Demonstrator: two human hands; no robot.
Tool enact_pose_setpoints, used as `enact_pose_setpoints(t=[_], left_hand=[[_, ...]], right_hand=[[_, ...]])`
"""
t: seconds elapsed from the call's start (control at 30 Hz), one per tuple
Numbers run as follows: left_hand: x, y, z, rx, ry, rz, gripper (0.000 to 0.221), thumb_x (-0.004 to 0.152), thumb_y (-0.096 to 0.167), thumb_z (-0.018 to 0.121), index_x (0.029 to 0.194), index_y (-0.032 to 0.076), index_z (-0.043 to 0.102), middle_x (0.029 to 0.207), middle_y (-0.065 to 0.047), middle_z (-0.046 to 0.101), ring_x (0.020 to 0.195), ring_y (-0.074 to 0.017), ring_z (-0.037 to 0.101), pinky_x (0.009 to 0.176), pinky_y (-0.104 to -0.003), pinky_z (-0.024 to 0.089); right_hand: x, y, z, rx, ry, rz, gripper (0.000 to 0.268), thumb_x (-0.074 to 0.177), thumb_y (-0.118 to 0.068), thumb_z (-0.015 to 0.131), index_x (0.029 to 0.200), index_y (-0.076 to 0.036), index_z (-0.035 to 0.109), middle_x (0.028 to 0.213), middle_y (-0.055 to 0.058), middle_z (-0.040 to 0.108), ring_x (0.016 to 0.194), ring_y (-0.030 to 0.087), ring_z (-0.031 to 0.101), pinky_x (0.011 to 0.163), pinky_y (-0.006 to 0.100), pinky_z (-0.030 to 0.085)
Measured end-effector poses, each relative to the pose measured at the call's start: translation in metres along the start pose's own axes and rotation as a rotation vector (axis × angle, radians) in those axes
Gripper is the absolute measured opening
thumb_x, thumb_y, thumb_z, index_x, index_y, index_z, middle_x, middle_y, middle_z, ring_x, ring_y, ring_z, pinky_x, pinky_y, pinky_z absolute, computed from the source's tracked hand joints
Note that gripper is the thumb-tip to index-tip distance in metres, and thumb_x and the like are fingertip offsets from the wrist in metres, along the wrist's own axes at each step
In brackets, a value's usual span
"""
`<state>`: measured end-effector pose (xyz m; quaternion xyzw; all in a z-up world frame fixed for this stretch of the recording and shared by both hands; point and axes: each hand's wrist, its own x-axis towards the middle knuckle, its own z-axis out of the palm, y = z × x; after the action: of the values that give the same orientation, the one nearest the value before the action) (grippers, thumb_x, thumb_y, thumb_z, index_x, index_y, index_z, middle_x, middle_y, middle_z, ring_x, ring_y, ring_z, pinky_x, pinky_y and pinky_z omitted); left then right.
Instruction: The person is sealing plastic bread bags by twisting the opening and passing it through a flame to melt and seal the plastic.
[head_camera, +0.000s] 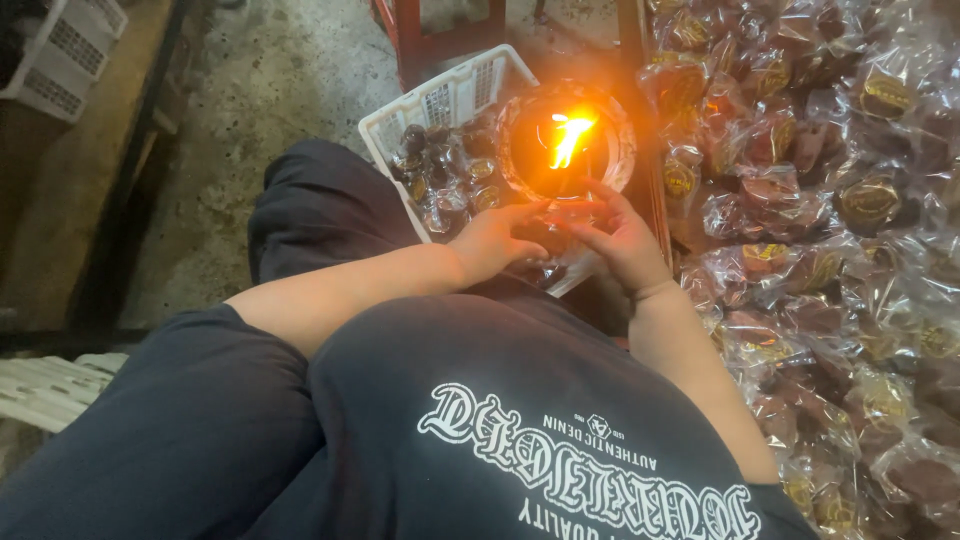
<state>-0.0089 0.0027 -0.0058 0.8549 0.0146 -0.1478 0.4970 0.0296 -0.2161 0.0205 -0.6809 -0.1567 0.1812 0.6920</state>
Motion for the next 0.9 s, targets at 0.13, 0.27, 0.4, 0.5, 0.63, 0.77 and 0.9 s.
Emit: enact_pose_setpoints(t=[0.13, 0.27, 0.4, 0.5, 0.63, 0.77, 0.9], left_hand=[[-0.031, 0.037, -0.011, -0.111, 0.046, -0.046, 0.066, 0.075, 0.04, 0.088, 0.136, 0.025, 0.066, 0.118, -0.007, 0.077, 0.118, -0.0247, 0.069, 0.097, -0.038, 0.057], [-0.036, 0.056, -0.019, -0.2, 0.072, -0.08, 0.045, 0.079, 0.036, 0.088, 0.119, 0.02, 0.076, 0.111, -0.006, 0.079, 0.112, -0.0221, 0.073, 0.096, -0.035, 0.056], [-0.019, 0.025, -0.016, -0.144, 0.079, -0.051, 0.027, 0.084, 0.039, 0.084, 0.106, 0.023, 0.081, 0.105, 0.0, 0.08, 0.109, -0.0181, 0.073, 0.095, -0.03, 0.055], [0.002, 0.006, -0.003, -0.121, 0.063, -0.028, 0.029, 0.089, 0.036, 0.08, 0.114, 0.023, 0.077, 0.111, -0.002, 0.077, 0.105, -0.0213, 0.074, 0.084, -0.029, 0.061], [-0.015, 0.021, -0.016, -0.147, 0.122, -0.004, 0.041, 0.084, 0.048, 0.081, 0.111, 0.019, 0.07, 0.119, -0.012, 0.072, 0.113, -0.0311, 0.07, 0.09, -0.04, 0.06], [-0.015, 0.019, -0.006, -0.46, 0.032, -0.094, 0.051, 0.083, 0.038, 0.085, 0.122, 0.009, 0.068, 0.126, -0.021, 0.068, 0.112, -0.0325, 0.071, 0.08, -0.034, 0.066], [-0.021, 0.031, -0.014, -0.702, -0.015, -0.123, 0.036, 0.09, 0.025, 0.078, 0.118, 0.003, 0.072, 0.13, -0.021, 0.066, 0.109, -0.0262, 0.069, 0.086, -0.034, 0.063]], right_hand=[[0.0, -0.002, 0.005, 0.041, -0.029, 0.015, 0.074, 0.082, 0.004, 0.081, 0.149, -0.007, 0.05, 0.117, 0.021, 0.071, 0.105, 0.023, 0.071, 0.093, 0.036, 0.06], [-0.001, -0.003, 0.004, -0.209, -0.028, 0.114, 0.071, 0.079, -0.01, 0.088, 0.144, -0.014, 0.059, 0.119, 0.018, 0.071, 0.108, 0.021, 0.069, 0.095, 0.038, 0.059], [-0.002, -0.003, 0.012, -0.347, -0.049, 0.163, 0.064, 0.079, -0.018, 0.09, 0.138, -0.018, 0.067, 0.121, 0.015, 0.072, 0.113, 0.021, 0.066, 0.102, 0.041, 0.054], [0.003, 0.003, 0.01, -0.463, -0.074, 0.14, 0.049, 0.082, -0.023, 0.088, 0.128, -0.012, 0.073, 0.116, 0.016, 0.075, 0.109, 0.021, 0.069, 0.097, 0.04, 0.054], [0.006, 0.01, 0.008, -0.344, 0.003, 0.168, 0.039, 0.084, -0.019, 0.087, 0.119, -0.008, 0.076, 0.106, 0.012, 0.077, 0.099, 0.018, 0.069, 0.095, 0.036, 0.055], [0.007, 0.019, 0.007, -0.229, 0.098, 0.151, 0.033, 0.088, -0.023, 0.086, 0.113, -0.006, 0.074, 0.103, 0.009, 0.075, 0.097, 0.014, 0.069, 0.096, 0.035, 0.056], [0.004, 0.028, 0.004, -0.268, 0.211, 0.18, 0.025, 0.095, -0.032, 0.081, 0.101, -0.008, 0.077, 0.089, 0.003, 0.071, 0.089, 0.012, 0.065, 0.091, 0.035, 0.055]])
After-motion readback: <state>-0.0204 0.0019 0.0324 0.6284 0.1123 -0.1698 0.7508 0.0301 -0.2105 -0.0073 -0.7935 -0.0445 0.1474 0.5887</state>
